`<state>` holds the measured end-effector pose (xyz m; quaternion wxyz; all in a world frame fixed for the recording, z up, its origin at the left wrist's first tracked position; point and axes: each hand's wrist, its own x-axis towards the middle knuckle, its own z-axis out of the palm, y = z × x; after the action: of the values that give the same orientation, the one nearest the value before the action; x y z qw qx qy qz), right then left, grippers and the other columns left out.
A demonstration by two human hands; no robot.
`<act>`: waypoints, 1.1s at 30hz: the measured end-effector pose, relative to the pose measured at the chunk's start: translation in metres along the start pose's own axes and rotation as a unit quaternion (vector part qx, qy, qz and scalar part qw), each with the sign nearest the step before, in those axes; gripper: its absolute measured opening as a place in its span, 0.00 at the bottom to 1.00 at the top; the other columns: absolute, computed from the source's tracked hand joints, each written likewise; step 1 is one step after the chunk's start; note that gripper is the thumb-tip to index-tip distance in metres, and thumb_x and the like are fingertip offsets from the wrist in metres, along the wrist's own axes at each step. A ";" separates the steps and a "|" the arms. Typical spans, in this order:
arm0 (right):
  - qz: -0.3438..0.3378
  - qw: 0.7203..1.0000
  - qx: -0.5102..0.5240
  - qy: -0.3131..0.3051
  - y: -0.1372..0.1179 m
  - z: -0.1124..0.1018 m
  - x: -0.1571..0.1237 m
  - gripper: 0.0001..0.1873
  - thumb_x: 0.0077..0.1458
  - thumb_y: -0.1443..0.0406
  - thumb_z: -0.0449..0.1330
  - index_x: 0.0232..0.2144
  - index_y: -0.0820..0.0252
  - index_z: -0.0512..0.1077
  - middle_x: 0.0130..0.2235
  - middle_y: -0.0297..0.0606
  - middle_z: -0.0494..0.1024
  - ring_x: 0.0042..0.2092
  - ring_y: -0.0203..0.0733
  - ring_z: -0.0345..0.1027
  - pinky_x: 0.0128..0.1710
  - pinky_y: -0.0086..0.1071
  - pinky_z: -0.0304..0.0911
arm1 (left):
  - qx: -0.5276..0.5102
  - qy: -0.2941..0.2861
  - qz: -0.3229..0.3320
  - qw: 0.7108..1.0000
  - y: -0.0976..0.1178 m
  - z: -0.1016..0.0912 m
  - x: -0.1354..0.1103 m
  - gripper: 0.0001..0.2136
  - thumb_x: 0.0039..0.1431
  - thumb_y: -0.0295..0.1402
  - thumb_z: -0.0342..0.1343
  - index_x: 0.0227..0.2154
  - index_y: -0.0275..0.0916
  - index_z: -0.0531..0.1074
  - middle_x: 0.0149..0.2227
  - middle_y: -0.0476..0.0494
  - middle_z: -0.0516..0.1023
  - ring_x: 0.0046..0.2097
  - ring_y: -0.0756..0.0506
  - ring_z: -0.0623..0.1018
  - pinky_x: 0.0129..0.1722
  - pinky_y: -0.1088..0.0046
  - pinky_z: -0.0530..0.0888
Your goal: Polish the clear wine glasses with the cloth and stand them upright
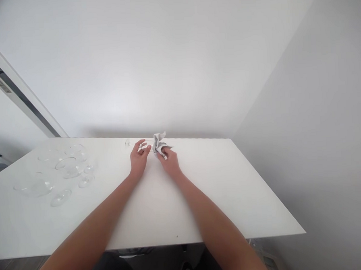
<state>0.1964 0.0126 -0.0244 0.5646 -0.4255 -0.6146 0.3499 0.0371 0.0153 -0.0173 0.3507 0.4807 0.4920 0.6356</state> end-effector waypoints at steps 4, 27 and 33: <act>0.020 0.988 0.128 -0.082 -0.013 -0.002 -0.006 0.18 0.59 0.58 0.65 0.46 0.51 0.62 0.40 0.32 0.73 0.42 0.39 0.68 0.46 0.33 0.64 | -0.042 -0.087 -0.010 0.995 -0.002 0.000 0.001 0.26 0.57 0.51 0.67 0.54 0.45 0.77 0.45 0.43 0.81 0.41 0.45 0.82 0.46 0.66 0.77; 0.019 0.990 0.135 -0.042 -0.010 -0.006 -0.006 0.21 0.63 0.49 0.61 0.53 0.49 0.64 0.42 0.35 0.72 0.41 0.42 0.67 0.46 0.35 0.65 | -0.059 -0.130 0.023 0.989 0.008 0.004 -0.006 0.23 0.53 0.45 0.71 0.50 0.46 0.75 0.48 0.43 0.78 0.43 0.46 0.80 0.46 0.65 0.79; 0.086 0.967 0.228 -0.070 -0.020 -0.012 -0.005 0.25 0.63 0.48 0.59 0.58 0.49 0.65 0.44 0.36 0.73 0.44 0.42 0.68 0.47 0.35 0.65 | -0.055 -0.158 0.055 0.984 0.009 0.004 -0.009 0.24 0.51 0.44 0.73 0.48 0.45 0.73 0.46 0.44 0.79 0.42 0.46 0.80 0.43 0.67 0.79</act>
<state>0.2057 -0.0004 -0.0070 0.5697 -0.3113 -0.5180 0.5570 0.0440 0.0057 -0.0106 0.4145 0.5811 0.3679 0.5959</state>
